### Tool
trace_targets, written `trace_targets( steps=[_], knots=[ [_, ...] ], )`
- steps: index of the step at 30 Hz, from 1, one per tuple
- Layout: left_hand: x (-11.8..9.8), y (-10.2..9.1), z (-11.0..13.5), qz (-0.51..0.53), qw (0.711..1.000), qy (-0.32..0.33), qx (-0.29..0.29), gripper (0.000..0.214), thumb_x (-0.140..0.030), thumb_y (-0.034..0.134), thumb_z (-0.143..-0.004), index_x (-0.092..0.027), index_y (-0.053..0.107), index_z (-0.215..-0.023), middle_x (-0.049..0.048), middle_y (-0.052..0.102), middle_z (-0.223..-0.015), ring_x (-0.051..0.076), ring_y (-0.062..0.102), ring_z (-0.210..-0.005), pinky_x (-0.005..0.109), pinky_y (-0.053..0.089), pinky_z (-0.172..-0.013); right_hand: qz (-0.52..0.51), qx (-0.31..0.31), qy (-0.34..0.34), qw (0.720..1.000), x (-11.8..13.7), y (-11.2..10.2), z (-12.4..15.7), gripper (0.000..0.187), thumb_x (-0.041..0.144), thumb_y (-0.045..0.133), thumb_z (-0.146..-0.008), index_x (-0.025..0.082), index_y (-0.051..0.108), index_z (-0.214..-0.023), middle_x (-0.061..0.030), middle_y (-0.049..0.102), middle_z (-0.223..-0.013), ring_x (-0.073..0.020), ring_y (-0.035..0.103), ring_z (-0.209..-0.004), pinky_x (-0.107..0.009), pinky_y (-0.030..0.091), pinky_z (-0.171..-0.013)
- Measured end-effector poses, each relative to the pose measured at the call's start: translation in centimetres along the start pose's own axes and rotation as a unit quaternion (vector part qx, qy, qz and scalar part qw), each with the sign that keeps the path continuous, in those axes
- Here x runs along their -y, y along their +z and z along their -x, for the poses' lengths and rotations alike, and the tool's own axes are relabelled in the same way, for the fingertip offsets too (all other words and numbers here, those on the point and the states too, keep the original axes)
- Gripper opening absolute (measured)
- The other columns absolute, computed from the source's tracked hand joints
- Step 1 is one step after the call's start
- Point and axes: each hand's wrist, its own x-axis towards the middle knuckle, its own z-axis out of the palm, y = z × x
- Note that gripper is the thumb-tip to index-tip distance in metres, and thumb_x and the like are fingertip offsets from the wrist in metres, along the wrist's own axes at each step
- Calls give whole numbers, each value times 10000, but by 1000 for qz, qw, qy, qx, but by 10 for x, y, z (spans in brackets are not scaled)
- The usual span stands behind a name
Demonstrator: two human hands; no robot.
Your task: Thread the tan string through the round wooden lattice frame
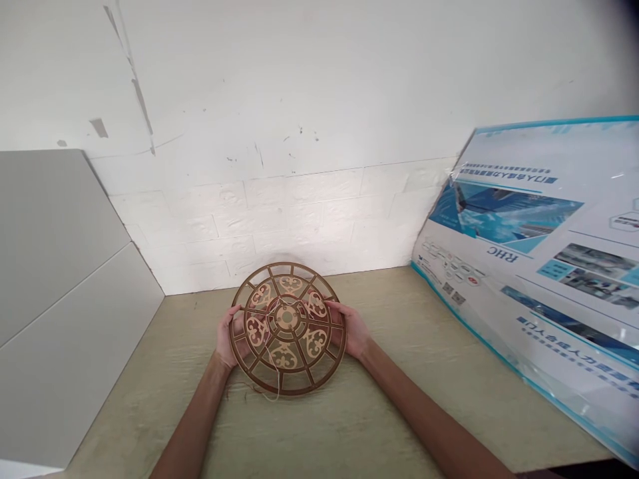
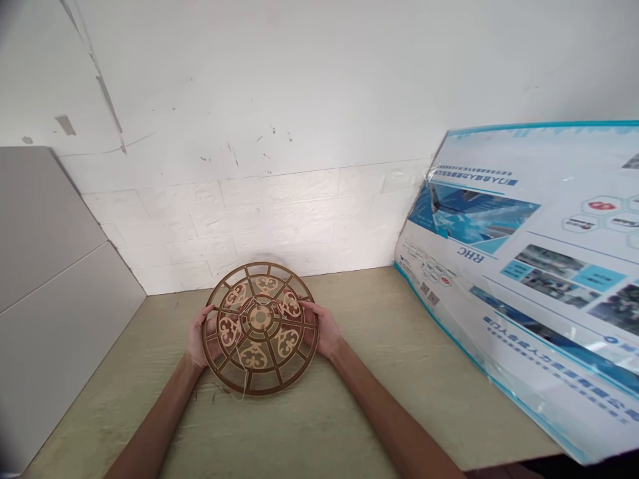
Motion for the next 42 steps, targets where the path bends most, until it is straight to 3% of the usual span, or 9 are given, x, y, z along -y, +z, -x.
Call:
trace_targets(
  steps=[11,17,20,24,27,30,32,38,42],
  knots=[
    [-1,5,1,9,1000,16,18,392,-369,493,-833,-121,665,-1082,115,713,-1015,307,635,-1012,428,445,-926,7,-8,-14,1000,-1,2,1,280,214,485,-853,119,659,-1050,-96,738,-966,-226,698,-864,-363,538,-834],
    [2,10,-3,16,999,22,19,367,-330,472,-857,-109,675,-1068,120,727,-946,291,657,-969,417,465,-908,79,-111,-112,984,1,0,-6,259,275,629,-778,219,613,-1030,-23,727,-893,-205,684,-779,-329,545,-702],
    [2,12,-4,18,1000,25,7,364,-318,473,-862,-102,671,-1079,125,725,-951,289,662,-956,414,475,-900,166,-220,-227,934,-1,-5,-13,344,356,700,-727,255,561,-1025,6,686,-849,-188,643,-762,-299,515,-660],
    [1,13,-4,22,999,25,-18,361,-306,472,-870,-101,660,-1099,126,725,-953,285,665,-952,413,483,-897,375,-305,-373,792,3,-8,-13,314,476,672,-736,219,554,-875,-29,621,-857,-198,575,-842,-310,470,-734],
    [0,12,-5,19,999,25,-28,378,-313,459,-883,-100,642,-1136,127,721,-975,283,665,-955,418,487,-896,526,-228,-371,731,10,-3,-6,319,522,593,-802,204,569,-781,-27,596,-775,-176,536,-745,-287,429,-668],
    [0,11,-6,15,999,28,-42,392,-315,452,-889,-103,624,-1170,128,718,-990,280,665,-957,419,490,-894,632,-79,-251,729,16,2,1,346,541,612,-791,196,612,-764,17,529,-613,-132,451,-578,-254,351,-545],
    [0,12,-6,13,998,31,-55,401,-323,443,-893,-102,616,-1179,131,716,-992,280,665,-955,421,493,-891,665,-33,-184,723,17,3,2,339,524,673,-742,190,629,-774,41,478,-562,-113,404,-536,-241,301,-512],
    [0,14,-6,6,996,37,-86,384,-305,448,-889,-106,609,-1176,128,716,-980,277,666,-950,420,500,-882,678,-13,-154,719,16,-2,-1,256,432,649,-765,177,647,-747,39,478,-568,-104,402,-537,-236,290,-518],
    [1,13,-7,1,996,37,-83,380,-308,437,-895,-113,611,-1170,127,715,-987,274,666,-955,419,503,-879,636,-13,-167,753,17,-2,-1,301,470,645,-767,171,651,-733,19,528,-595,-109,434,-551,-240,317,-527]
  ],
)
